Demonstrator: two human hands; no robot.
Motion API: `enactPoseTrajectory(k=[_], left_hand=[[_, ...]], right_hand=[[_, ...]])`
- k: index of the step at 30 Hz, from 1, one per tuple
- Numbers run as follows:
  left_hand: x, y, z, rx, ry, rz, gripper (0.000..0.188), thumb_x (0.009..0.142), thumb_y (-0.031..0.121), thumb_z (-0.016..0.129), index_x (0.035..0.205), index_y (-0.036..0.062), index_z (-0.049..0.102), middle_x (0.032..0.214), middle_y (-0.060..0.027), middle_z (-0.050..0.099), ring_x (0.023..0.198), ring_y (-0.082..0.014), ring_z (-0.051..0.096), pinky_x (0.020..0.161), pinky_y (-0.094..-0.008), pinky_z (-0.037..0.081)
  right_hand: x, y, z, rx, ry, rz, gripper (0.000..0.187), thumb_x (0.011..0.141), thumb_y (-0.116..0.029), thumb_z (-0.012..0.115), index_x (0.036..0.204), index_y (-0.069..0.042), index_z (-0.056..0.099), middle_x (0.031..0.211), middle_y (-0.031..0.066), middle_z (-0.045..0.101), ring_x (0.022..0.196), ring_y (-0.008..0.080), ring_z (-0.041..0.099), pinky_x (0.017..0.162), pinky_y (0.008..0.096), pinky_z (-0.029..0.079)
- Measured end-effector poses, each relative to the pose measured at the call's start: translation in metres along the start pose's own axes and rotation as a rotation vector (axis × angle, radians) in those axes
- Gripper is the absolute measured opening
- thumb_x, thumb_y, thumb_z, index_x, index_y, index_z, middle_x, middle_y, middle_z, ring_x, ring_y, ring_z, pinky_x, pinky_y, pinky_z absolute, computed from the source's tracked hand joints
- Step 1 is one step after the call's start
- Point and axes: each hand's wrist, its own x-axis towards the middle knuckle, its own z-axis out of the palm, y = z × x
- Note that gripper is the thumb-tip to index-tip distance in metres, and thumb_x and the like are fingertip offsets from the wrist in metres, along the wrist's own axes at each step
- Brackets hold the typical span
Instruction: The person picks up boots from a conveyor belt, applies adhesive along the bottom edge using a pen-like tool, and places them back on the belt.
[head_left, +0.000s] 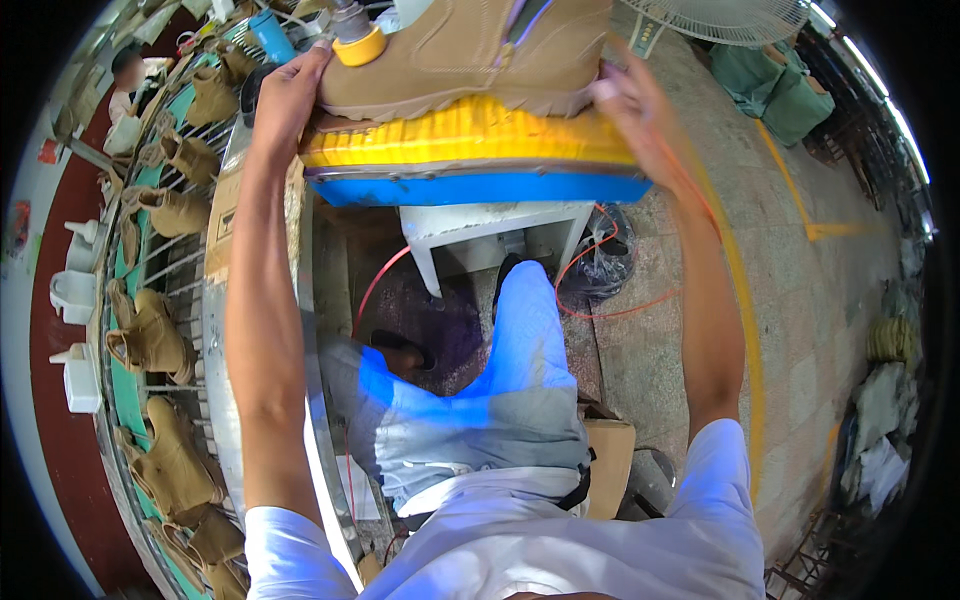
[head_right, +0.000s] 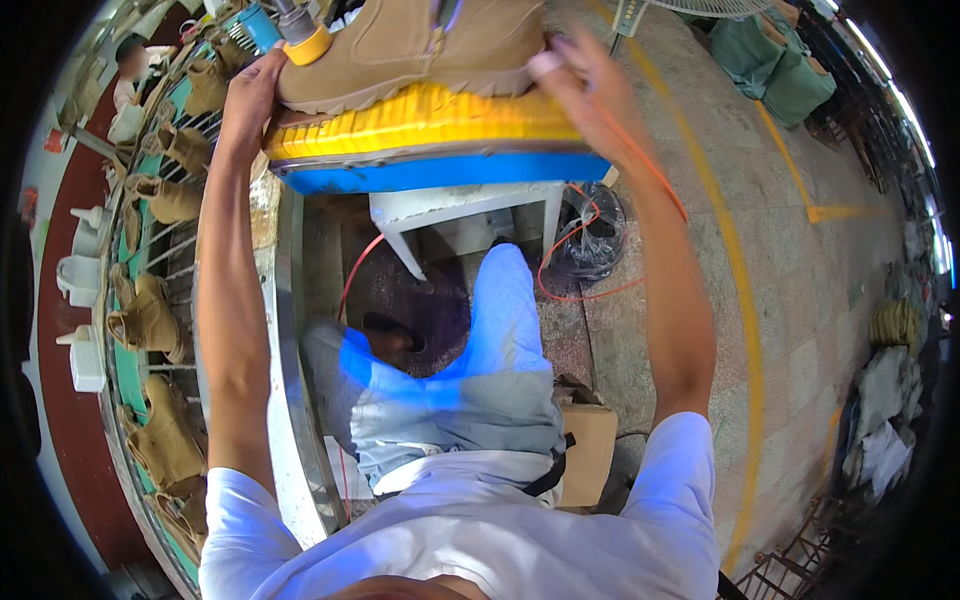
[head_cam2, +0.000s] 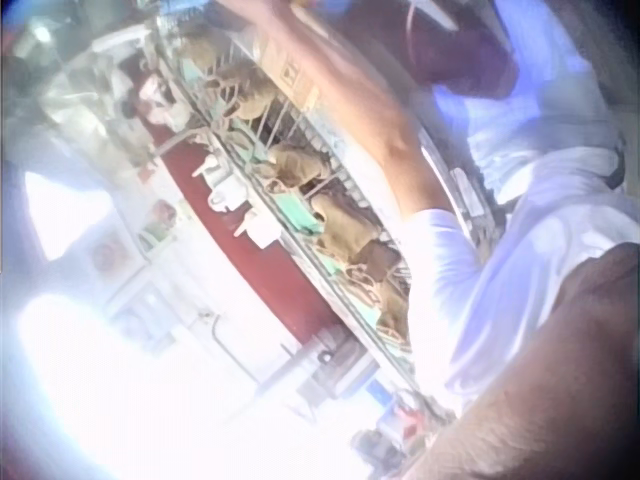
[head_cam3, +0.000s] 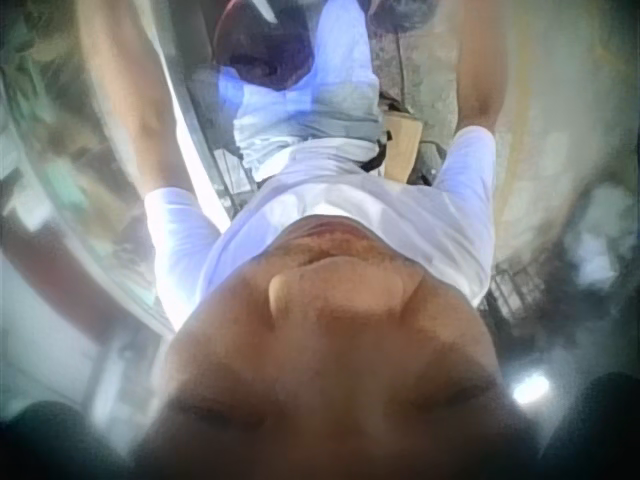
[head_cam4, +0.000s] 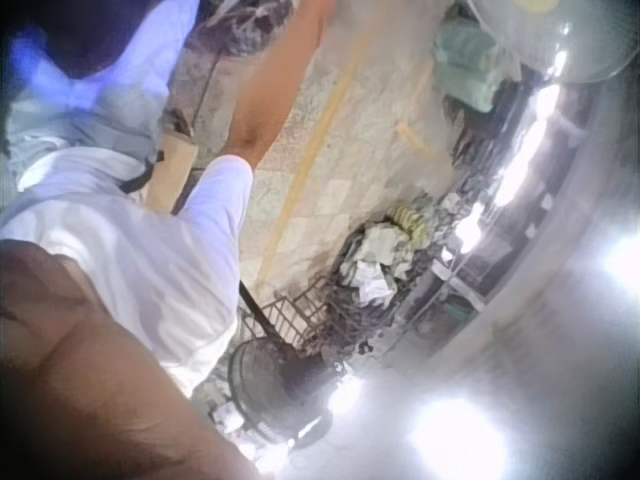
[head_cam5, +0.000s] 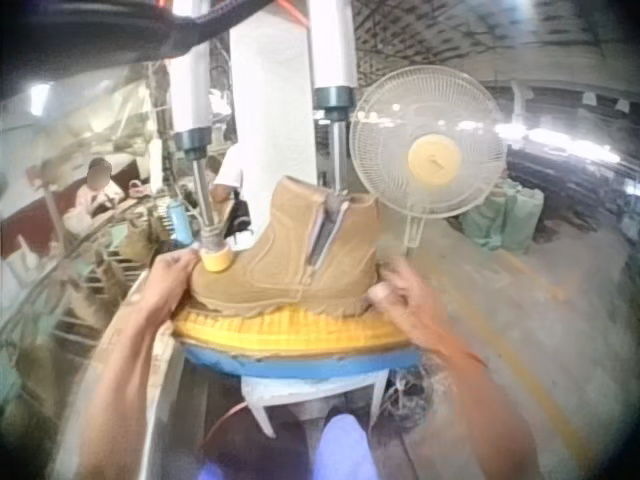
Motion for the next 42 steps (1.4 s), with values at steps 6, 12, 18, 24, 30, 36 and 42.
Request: enactPoseTrajectory(k=[6,12,18,24,30,36,42], left_hand=[[-0.158,0.001,0.023,0.411,0.374,0.47,0.044,0.108,0.034,0.047,0.128,0.0014,0.069,0.097,-0.0114,0.073,0.094,-0.0231,0.067,0.082,-0.0336,0.052],[-0.24,-0.022,0.088,0.292,0.388,1.18,0.043,0.084,0.008,0.071,0.126,0.0009,0.068,0.124,-0.0161,0.065,0.107,-0.0293,0.062,0.09,-0.0365,0.052],[-0.279,0.011,0.164,0.476,0.175,1.057,0.048,0.073,0.013,0.068,0.12,0.0038,0.071,0.139,-0.0095,0.064,0.103,-0.024,0.058,0.093,-0.0351,0.05],[-0.296,0.018,0.218,0.184,-0.012,0.825,0.05,0.077,0.017,0.069,0.124,0.0013,0.065,0.134,-0.0116,0.061,0.128,-0.0312,0.053,0.1,-0.0374,0.05],[-0.297,0.028,0.223,0.055,-0.15,0.58,0.044,0.082,0.016,0.067,0.125,0.0087,0.064,0.129,-0.0092,0.062,0.131,-0.0301,0.052,0.106,-0.0336,0.046],[-0.296,0.026,0.213,0.568,-0.025,0.875,0.048,0.084,0.019,0.061,0.13,0.0083,0.066,0.135,-0.0071,0.063,0.132,-0.0249,0.051,0.113,-0.0344,0.038],[-0.294,0.035,0.213,0.662,0.07,0.926,0.043,0.086,0.02,0.06,0.126,0.0073,0.07,0.13,-0.0055,0.066,0.131,-0.023,0.05,0.114,-0.0345,0.038]], right_hand=[[-0.081,-0.062,-0.023,-0.2,0.185,0.017,0.048,0.108,-0.026,0.038,0.138,0.005,0.061,0.104,0.0097,0.063,0.096,0.0171,0.056,0.098,0.0338,0.044],[-0.128,-0.137,-0.011,-0.188,0.166,-0.223,0.04,0.102,-0.013,0.048,0.129,0.01,0.066,0.093,0.0082,0.058,0.09,0.0169,0.055,0.087,0.0322,0.047],[-0.126,-0.172,-0.003,-0.362,0.002,-0.403,0.033,0.098,-0.015,0.053,0.109,0.007,0.075,0.083,0.0153,0.071,0.064,0.0171,0.056,0.06,0.0305,0.049],[-0.113,-0.165,0.011,-0.531,0.046,-0.489,0.026,0.085,-0.013,0.059,0.097,-0.003,0.079,0.078,0.0119,0.07,0.067,0.0216,0.069,0.06,0.03,0.054],[-0.107,-0.155,0.018,-0.63,0.029,-0.43,0.022,0.085,-0.01,0.061,0.096,-0.006,0.079,0.077,0.007,0.07,0.065,0.0206,0.069,0.061,0.0294,0.054],[-0.112,-0.161,-0.008,-0.687,-0.009,-0.443,0.031,0.101,-0.029,0.06,0.102,-0.004,0.078,0.074,0.0053,0.07,0.065,0.0173,0.069,0.059,0.0268,0.053],[-0.105,-0.159,-0.02,-0.603,-0.014,-0.412,0.047,0.108,-0.041,0.052,0.104,-0.002,0.077,0.076,0.0053,0.071,0.065,0.0127,0.068,0.059,0.0242,0.052]])
